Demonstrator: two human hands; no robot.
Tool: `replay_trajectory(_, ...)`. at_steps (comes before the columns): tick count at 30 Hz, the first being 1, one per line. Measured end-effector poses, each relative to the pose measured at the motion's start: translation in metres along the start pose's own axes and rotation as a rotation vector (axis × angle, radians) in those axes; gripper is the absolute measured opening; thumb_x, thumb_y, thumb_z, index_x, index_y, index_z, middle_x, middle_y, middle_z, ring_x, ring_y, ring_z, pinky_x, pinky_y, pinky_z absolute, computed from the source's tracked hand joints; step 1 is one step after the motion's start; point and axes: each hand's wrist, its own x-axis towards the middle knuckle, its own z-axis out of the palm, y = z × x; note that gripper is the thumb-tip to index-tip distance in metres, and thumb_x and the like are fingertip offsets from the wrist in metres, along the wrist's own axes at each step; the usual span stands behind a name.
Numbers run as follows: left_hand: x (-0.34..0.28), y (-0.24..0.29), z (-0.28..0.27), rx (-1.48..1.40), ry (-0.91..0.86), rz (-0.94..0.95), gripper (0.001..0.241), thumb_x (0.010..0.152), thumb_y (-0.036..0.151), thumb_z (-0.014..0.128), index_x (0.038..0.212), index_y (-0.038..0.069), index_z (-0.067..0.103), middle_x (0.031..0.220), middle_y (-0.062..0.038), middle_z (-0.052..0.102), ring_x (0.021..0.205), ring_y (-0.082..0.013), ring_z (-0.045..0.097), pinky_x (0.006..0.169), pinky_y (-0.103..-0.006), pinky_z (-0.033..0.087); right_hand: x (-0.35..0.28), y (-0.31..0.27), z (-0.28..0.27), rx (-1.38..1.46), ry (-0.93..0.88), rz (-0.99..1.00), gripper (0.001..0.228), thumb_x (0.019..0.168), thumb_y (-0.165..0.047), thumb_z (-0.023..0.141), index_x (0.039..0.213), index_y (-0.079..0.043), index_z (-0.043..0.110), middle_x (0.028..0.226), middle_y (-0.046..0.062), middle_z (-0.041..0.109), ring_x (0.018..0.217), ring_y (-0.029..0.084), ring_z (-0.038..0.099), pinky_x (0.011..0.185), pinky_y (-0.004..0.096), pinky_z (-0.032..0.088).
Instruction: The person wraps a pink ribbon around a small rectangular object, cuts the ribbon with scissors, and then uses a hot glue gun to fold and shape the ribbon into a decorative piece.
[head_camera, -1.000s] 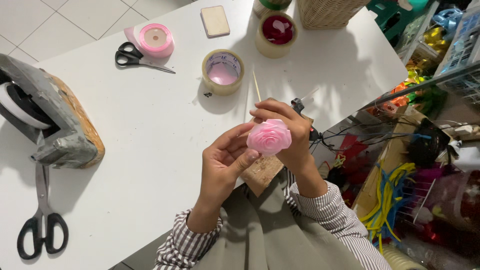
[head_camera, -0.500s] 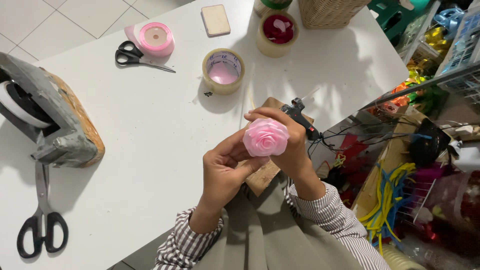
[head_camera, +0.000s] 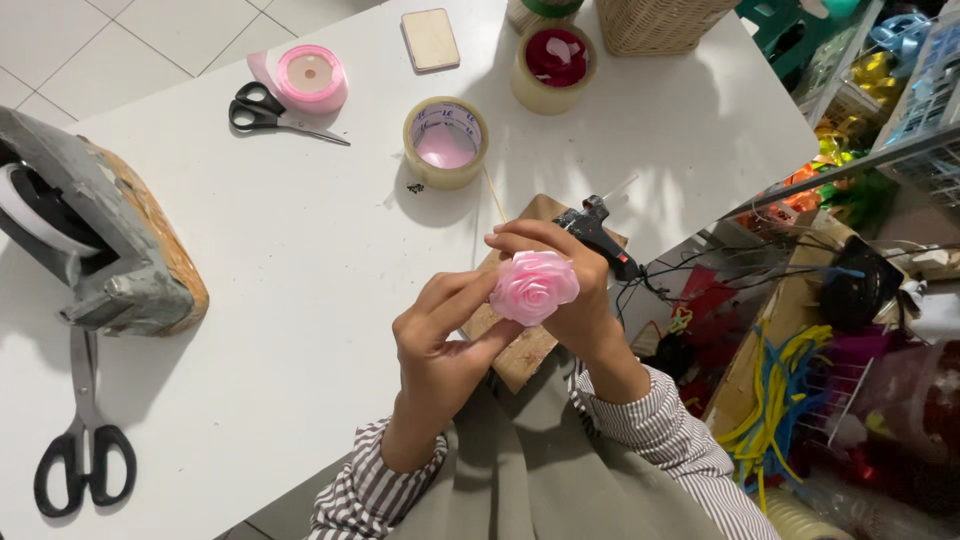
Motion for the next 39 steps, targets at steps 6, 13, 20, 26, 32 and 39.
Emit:
replay_trajectory(6,0.000,0.004,-0.002,-0.088,-0.085,-0.129,0.077,0.056,0.019,0.090,0.124,0.006,0.058,0.088,-0.014,0.071,0.073,-0.0166,0.065,0.075,-0.0323,0.052,-0.006,0.005,-0.001,-0.012,0.006,0.005,0.035,0.080,-0.028,0.071,0.094,0.004,0.068,0.098,0.022,0.067,0.085,0.027,0.067,0.078,0.032,0.054)
replay_trajectory(13,0.000,0.005,-0.010,-0.205,-0.072,-0.270,0.042,0.072,0.022,0.078,0.109,0.004,0.069,0.083,-0.012,0.073,0.074,-0.0159,0.064,0.075,-0.0316,0.050,-0.008,0.012,0.000,-0.019,0.006,0.006,0.039,0.078,-0.034,0.071,0.091,0.003,0.068,0.098,0.021,0.067,0.085,0.026,0.068,0.077,0.030,0.054)
replay_trajectory(20,0.000,0.004,-0.014,-0.149,-0.033,-0.251,0.011,0.079,0.009,0.073,0.088,0.004,0.075,0.068,-0.007,0.072,0.066,-0.0130,0.064,0.073,-0.0294,0.050,-0.011,0.018,0.003,-0.032,0.010,0.009,0.045,0.075,-0.042,0.073,0.087,0.001,0.068,0.098,0.020,0.068,0.085,0.025,0.069,0.076,0.027,0.054)
replay_trajectory(26,-0.001,0.002,-0.012,-0.219,-0.108,-0.252,0.021,0.074,0.019,0.078,0.090,0.006,0.074,0.070,-0.006,0.071,0.072,-0.0116,0.063,0.077,-0.0301,0.048,-0.014,0.023,0.003,-0.043,0.013,0.007,0.049,0.072,-0.047,0.074,0.084,0.000,0.069,0.098,0.019,0.068,0.085,0.024,0.069,0.074,0.024,0.054)
replay_trajectory(32,-0.010,-0.009,-0.003,-0.248,-0.177,-0.286,0.014,0.072,0.016,0.081,0.085,0.011,0.076,0.065,-0.001,0.071,0.071,-0.0081,0.065,0.081,-0.0268,0.045,-0.014,0.023,0.005,0.052,0.028,0.045,0.048,0.075,-0.046,0.072,0.084,0.001,0.069,0.099,0.023,0.067,0.083,0.028,0.069,0.071,0.028,0.055)
replay_trajectory(39,-0.008,-0.006,-0.007,-0.189,-0.239,-0.315,0.034,0.053,0.018,0.089,0.082,0.011,0.075,0.067,0.001,0.071,0.066,-0.0101,0.064,0.082,-0.0286,0.045,-0.007,0.011,0.004,0.056,0.070,-0.100,0.043,0.069,-0.028,0.080,0.085,0.009,0.067,0.093,0.028,0.067,0.078,0.037,0.067,0.073,0.038,0.056)
